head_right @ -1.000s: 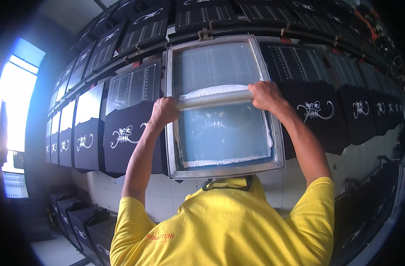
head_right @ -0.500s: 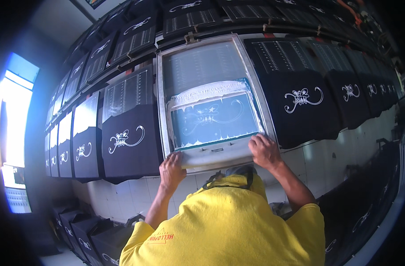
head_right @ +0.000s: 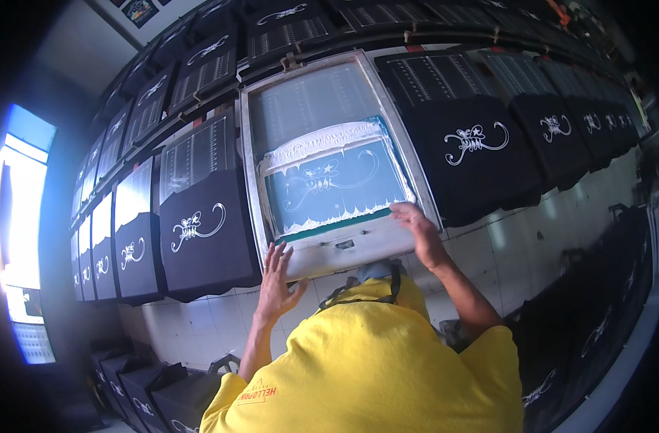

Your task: The person performs screen printing by applying white ink through a mesh frame onto black t-shirts using a squeegee, then moves the frame to the next shirt board to repeat the process.

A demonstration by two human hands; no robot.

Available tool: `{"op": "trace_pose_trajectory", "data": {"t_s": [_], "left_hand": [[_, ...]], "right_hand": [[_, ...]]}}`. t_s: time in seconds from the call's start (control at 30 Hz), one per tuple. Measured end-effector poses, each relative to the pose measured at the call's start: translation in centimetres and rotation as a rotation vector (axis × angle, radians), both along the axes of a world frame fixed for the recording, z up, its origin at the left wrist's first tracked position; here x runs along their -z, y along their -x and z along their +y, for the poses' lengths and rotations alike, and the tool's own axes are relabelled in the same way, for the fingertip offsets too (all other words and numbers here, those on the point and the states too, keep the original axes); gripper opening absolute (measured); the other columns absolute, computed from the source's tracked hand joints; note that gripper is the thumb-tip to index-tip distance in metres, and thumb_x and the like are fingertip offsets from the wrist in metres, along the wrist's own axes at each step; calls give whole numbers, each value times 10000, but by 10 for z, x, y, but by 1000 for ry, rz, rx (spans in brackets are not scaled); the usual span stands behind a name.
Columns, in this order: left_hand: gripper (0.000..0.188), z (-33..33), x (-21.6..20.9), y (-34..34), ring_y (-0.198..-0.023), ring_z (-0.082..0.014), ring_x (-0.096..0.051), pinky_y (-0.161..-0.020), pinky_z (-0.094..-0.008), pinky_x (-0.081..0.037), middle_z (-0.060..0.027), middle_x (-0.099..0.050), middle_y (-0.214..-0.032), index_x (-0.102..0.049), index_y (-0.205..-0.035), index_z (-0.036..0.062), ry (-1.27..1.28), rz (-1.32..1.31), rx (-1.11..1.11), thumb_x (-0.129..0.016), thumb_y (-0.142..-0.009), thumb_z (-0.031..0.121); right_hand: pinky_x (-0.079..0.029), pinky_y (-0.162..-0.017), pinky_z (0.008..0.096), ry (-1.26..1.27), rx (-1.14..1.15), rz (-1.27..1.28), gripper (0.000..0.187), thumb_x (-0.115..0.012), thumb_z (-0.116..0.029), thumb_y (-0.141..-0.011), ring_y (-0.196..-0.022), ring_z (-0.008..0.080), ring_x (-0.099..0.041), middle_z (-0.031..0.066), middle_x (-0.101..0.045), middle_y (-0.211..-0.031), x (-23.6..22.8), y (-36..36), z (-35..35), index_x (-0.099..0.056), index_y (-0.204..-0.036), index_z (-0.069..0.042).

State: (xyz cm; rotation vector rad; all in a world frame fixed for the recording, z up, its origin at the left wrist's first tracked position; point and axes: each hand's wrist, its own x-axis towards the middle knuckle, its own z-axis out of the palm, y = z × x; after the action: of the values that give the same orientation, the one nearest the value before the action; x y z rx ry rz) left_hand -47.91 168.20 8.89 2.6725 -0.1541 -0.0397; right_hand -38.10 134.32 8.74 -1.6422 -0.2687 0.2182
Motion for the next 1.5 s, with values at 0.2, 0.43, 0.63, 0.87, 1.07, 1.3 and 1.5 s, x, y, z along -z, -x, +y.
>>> {"op": "trace_pose_trajectory", "data": {"t_s": [0.2,0.43,0.63,0.87,1.07,1.3,1.5], "left_hand": [[622,-12,-37,-6,-1317,-332,-453,-1094,-511,-340,-194,-498,-1380,-482,-1347,-20,1305,85,86,-498,-947,456],[381,-101,-195,-24,-969,-409,-635,-836,-495,-520,-227,-622,-1112,-649,-1129,-11,1658,-350,1001,-553,-949,310],[533,-162,-243,-29,-959,-273,-641,-793,-329,-543,-179,-630,-1125,-624,-1279,61,1853,-818,1052,-241,-1067,365],[497,-186,-228,-36,-862,-234,-657,-728,-311,-565,-180,-601,-1103,-632,-1259,59,1907,-885,1024,-252,-1071,317],[433,-188,-232,-34,-836,-213,-654,-650,-265,-569,-178,-589,-1100,-637,-1269,123,1931,-828,1037,-287,-1069,280],[427,-189,-239,-32,-845,-221,-654,-661,-282,-570,-163,-598,-1083,-644,-1262,145,1951,-853,981,-288,-1071,280],[394,-192,-228,-38,-848,-225,-654,-665,-293,-566,-153,-600,-1085,-655,-1242,157,1792,-892,1001,-312,-1071,249]], "right_hand": [[-553,-714,411,-921,65,203,601,-297,-623,-992,-841,209,-589,86,-546,-1009,-36,-25,26,-550,-1005,-78],[-536,-679,357,-539,232,61,523,-349,-525,-1016,-786,190,-584,114,-557,-1034,-18,-43,29,-538,-1029,-37],[-524,-679,309,-365,283,9,512,-396,-515,-1010,-791,163,-595,143,-561,-1100,10,-47,-2,-553,-1017,-28],[-515,-671,286,-277,303,-16,488,-382,-477,-1024,-801,158,-608,140,-589,-1076,19,-50,-16,-555,-1029,-21],[-509,-665,283,-257,287,-44,486,-375,-460,-1030,-796,161,-608,141,-592,-1086,23,-61,-23,-555,-1043,-9],[-513,-662,274,-208,303,-27,514,-364,-469,-1032,-791,159,-616,137,-602,-1078,34,-62,-25,-555,-1063,8],[-515,-636,265,-144,325,-40,536,-351,-476,-1036,-776,155,-623,128,-613,-1053,42,-64,-26,-562,-1067,16]]}}
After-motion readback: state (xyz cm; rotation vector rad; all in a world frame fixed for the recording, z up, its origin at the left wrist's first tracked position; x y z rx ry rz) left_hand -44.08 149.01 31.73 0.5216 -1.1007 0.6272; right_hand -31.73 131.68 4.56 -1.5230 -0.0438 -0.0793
